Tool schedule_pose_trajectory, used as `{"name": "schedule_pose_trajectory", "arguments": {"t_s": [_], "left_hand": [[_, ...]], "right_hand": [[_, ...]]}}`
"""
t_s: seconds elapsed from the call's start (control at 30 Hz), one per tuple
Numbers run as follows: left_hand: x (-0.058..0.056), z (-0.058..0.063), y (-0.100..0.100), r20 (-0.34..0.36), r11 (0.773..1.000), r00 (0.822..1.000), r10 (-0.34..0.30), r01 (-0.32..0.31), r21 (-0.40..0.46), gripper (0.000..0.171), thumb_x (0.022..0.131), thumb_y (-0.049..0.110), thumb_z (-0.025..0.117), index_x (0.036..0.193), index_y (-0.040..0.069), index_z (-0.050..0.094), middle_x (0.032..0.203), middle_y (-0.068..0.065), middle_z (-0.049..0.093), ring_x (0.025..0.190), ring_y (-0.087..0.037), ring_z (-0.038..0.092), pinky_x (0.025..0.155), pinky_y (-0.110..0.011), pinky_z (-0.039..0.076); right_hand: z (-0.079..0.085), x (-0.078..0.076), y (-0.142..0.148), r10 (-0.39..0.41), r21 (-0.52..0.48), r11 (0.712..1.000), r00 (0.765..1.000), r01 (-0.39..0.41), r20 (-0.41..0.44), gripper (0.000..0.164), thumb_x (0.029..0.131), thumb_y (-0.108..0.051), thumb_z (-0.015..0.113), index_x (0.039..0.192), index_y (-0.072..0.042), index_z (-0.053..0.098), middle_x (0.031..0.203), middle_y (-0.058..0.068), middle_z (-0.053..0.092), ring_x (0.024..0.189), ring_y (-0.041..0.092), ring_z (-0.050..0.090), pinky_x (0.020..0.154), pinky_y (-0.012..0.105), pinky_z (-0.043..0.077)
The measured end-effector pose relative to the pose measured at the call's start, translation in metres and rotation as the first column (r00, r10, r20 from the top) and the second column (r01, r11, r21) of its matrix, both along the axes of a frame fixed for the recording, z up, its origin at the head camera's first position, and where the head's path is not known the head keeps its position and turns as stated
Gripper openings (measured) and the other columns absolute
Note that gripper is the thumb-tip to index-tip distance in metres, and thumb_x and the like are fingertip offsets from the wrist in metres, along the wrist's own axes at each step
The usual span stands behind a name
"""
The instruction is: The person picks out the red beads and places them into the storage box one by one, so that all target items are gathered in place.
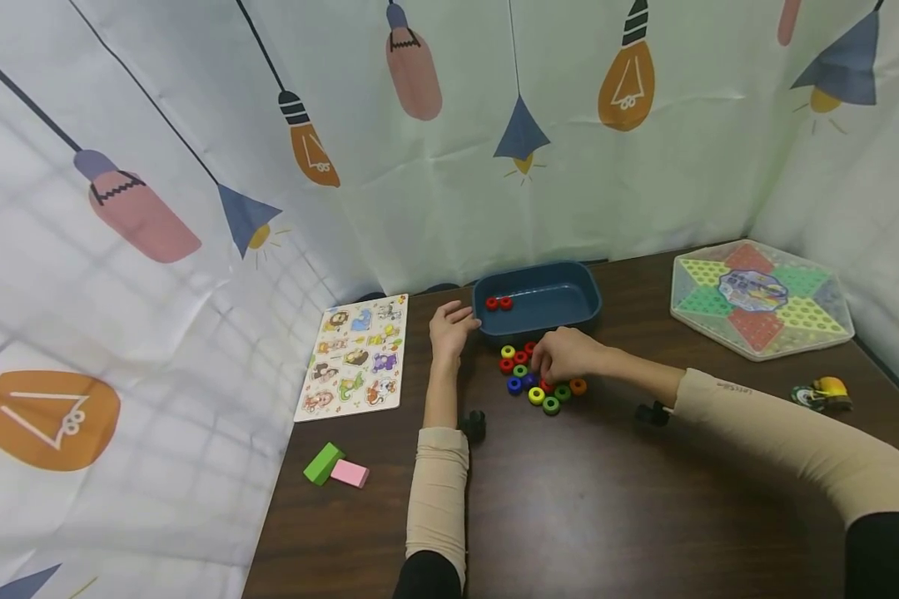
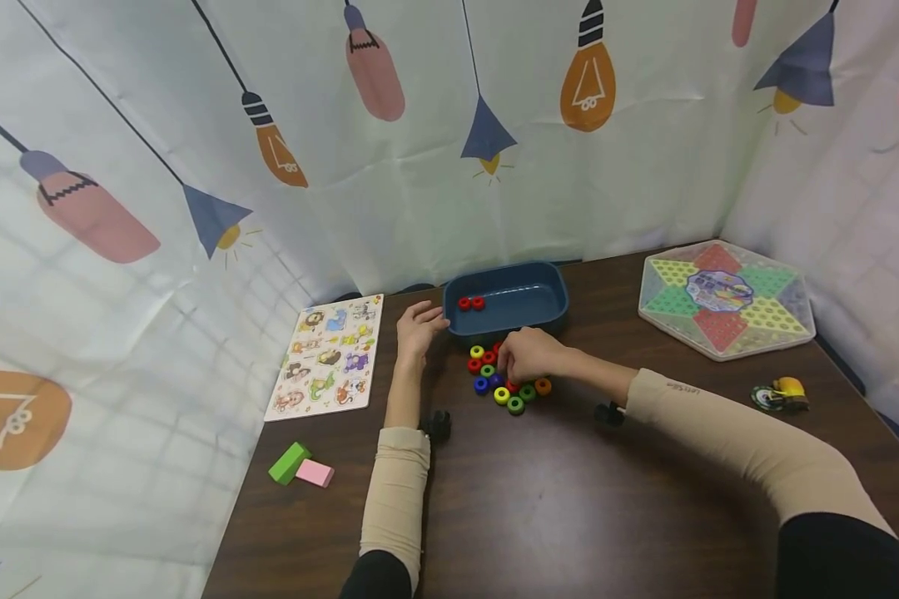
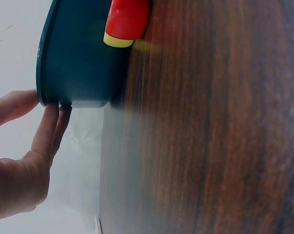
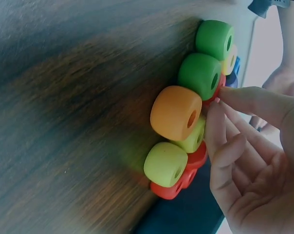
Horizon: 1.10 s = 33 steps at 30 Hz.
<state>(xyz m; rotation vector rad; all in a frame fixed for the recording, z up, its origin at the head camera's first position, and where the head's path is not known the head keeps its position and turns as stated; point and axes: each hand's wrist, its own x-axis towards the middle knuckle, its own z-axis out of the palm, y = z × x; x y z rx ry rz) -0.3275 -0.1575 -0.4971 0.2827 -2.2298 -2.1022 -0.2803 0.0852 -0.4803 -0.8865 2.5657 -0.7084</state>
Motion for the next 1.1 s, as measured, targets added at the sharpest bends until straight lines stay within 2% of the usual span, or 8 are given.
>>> {"name": "schedule_pose_trajectory", "arguments": {"t_s": [0.17, 0.27, 0.43, 0.53, 0.67, 0.9, 1.1], "left_hand": [[0.002, -0.001, 0.0, -0.002, 1.0, 1.0, 0.003, -0.003, 0.007, 0.058, 0.083, -0.001, 0.073, 0.135, 0.01, 0.052, 0.124, -0.015, 0.065, 0.113, -0.023, 0.064, 0.097, -0.041, 0.051], [0.002, 0.0, 0.0, -0.006, 1.0, 1.0, 0.005, -0.005, 0.008, 0.06, 0.082, -0.001, 0.074, 0.136, 0.009, 0.051, 0.123, -0.015, 0.066, 0.112, -0.024, 0.065, 0.096, -0.041, 0.052], [0.001, 0.0, -0.001, -0.011, 1.0, 1.0, 0.004, -0.004, 0.008, 0.06, 0.082, -0.002, 0.074, 0.137, 0.007, 0.05, 0.124, -0.017, 0.064, 0.113, -0.025, 0.064, 0.097, -0.042, 0.051], [0.001, 0.0, -0.001, -0.007, 1.0, 1.0, 0.01, -0.01, 0.008, 0.058, 0.082, -0.002, 0.074, 0.135, 0.009, 0.052, 0.124, -0.017, 0.065, 0.112, -0.024, 0.064, 0.096, -0.041, 0.051], [0.001, -0.001, -0.002, -0.01, 1.0, 1.0, 0.014, -0.014, 0.006, 0.06, 0.082, -0.003, 0.073, 0.137, 0.007, 0.051, 0.121, -0.015, 0.066, 0.111, -0.024, 0.065, 0.096, -0.042, 0.052], [0.0, -0.003, -0.002, -0.013, 1.0, 1.0, 0.011, -0.011, 0.012, 0.057, 0.082, -0.002, 0.073, 0.133, 0.011, 0.053, 0.122, -0.015, 0.066, 0.111, -0.023, 0.065, 0.096, -0.043, 0.051], [0.001, -0.001, -0.001, -0.013, 1.0, 1.0, 0.006, -0.006, 0.01, 0.057, 0.081, -0.002, 0.074, 0.133, 0.012, 0.053, 0.121, -0.014, 0.066, 0.11, -0.023, 0.066, 0.096, -0.042, 0.052]], "right_hand": [[-0.001, 0.002, -0.002, -0.002, -0.006, 1.0, 1.0, 0.002, 0.03, 0.026, 0.073, -0.002, 0.068, 0.095, -0.014, 0.075, 0.075, -0.007, 0.072, 0.056, 0.008, 0.061, 0.051, 0.024, 0.047], [0.0, 0.003, -0.001, -0.001, -0.031, 1.0, 0.997, 0.003, 0.078, 0.025, 0.074, -0.002, 0.07, 0.097, -0.011, 0.074, 0.074, -0.002, 0.071, 0.056, 0.013, 0.065, 0.05, 0.026, 0.052], [0.0, 0.001, 0.002, -0.011, -0.075, 0.997, 0.987, 0.023, 0.162, 0.028, 0.075, 0.001, 0.071, 0.101, -0.009, 0.072, 0.077, 0.0, 0.071, 0.06, 0.017, 0.068, 0.052, 0.029, 0.056], [-0.001, 0.0, 0.003, -0.001, -0.102, 0.995, 0.982, 0.02, 0.189, 0.03, 0.074, 0.003, 0.07, 0.102, -0.008, 0.072, 0.079, 0.001, 0.072, 0.062, 0.017, 0.068, 0.053, 0.03, 0.057], [0.003, 0.0, 0.003, 0.004, -0.125, 0.992, 0.977, 0.023, 0.214, 0.03, 0.074, 0.004, 0.07, 0.103, -0.007, 0.072, 0.079, 0.002, 0.072, 0.063, 0.018, 0.069, 0.056, 0.032, 0.059], [0.024, -0.01, 0.007, -0.011, -0.18, 0.981, 0.953, 0.068, 0.302, 0.034, 0.079, 0.004, 0.071, 0.112, -0.001, 0.069, 0.085, 0.006, 0.074, 0.069, 0.024, 0.072, 0.065, 0.041, 0.061], [0.052, -0.04, 0.013, -0.003, -0.286, 0.949, 0.909, 0.134, 0.416, 0.035, 0.083, 0.004, 0.07, 0.117, 0.002, 0.066, 0.095, 0.014, 0.074, 0.08, 0.031, 0.073, 0.073, 0.048, 0.059]]}}
